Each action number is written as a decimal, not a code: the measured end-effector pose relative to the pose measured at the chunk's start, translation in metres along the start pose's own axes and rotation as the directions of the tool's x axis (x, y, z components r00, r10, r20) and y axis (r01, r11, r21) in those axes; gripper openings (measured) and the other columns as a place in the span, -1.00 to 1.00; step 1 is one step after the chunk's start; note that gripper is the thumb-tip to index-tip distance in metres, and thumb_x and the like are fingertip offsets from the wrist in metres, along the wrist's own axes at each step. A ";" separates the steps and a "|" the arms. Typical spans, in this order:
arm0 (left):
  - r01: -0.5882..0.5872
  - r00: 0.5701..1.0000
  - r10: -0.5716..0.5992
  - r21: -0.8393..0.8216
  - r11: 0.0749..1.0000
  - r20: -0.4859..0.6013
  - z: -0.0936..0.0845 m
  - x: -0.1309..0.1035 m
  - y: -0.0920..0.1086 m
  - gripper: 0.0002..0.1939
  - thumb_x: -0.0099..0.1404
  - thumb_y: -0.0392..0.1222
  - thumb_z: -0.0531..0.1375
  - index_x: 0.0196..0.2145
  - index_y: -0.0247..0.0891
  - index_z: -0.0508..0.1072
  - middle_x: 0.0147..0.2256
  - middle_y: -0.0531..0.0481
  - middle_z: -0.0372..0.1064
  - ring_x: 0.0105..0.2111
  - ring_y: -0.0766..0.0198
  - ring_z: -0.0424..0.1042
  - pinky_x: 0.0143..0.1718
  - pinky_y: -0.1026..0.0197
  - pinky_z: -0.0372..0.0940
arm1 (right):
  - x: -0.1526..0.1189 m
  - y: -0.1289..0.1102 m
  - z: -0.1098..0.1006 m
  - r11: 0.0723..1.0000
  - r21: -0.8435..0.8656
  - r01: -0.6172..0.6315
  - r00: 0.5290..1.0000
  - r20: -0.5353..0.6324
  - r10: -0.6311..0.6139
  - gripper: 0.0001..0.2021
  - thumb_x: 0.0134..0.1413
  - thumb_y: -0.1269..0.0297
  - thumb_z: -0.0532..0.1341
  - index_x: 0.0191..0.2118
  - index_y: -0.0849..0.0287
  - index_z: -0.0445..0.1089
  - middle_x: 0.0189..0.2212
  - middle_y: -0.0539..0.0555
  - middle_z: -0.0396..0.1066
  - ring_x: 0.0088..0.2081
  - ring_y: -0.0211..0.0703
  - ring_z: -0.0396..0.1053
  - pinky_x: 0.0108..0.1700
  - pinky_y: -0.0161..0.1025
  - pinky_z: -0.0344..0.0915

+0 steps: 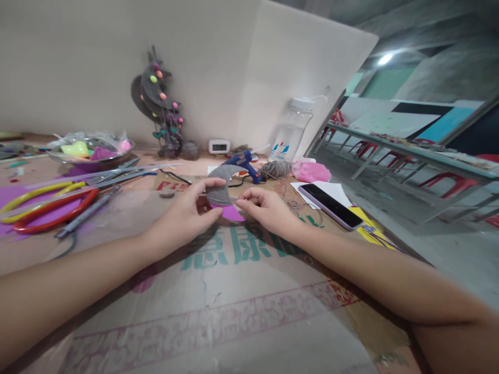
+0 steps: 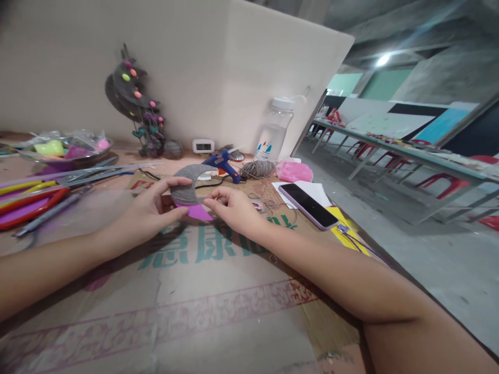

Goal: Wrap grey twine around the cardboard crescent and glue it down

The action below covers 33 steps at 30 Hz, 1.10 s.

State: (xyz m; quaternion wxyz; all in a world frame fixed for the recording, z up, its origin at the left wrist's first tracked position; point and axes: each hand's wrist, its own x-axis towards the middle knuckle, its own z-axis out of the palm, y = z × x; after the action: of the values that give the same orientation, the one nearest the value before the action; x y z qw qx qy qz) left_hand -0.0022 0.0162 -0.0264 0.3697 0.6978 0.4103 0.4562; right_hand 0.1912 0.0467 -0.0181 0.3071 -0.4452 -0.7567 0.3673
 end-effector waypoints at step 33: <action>-0.016 0.990 0.013 0.024 1.000 0.142 0.003 -0.007 0.001 -0.54 0.17 -0.29 0.13 0.04 -0.17 0.21 -0.15 -0.05 0.35 -0.36 0.32 0.38 -0.36 0.26 0.32 | 0.003 -0.004 -0.005 0.940 -0.158 0.303 0.935 -0.144 -0.325 -0.74 0.16 0.20 0.08 -0.39 0.20 0.44 -0.21 0.09 0.38 -0.09 -0.17 0.28 -0.01 -0.20 0.14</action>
State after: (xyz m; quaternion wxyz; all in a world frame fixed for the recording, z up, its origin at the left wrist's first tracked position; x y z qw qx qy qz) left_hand -0.0004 0.0091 -0.0283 0.3859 0.7360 0.3835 0.4029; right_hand 0.1922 0.0491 -0.0119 0.3943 -0.3673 -0.8123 0.2232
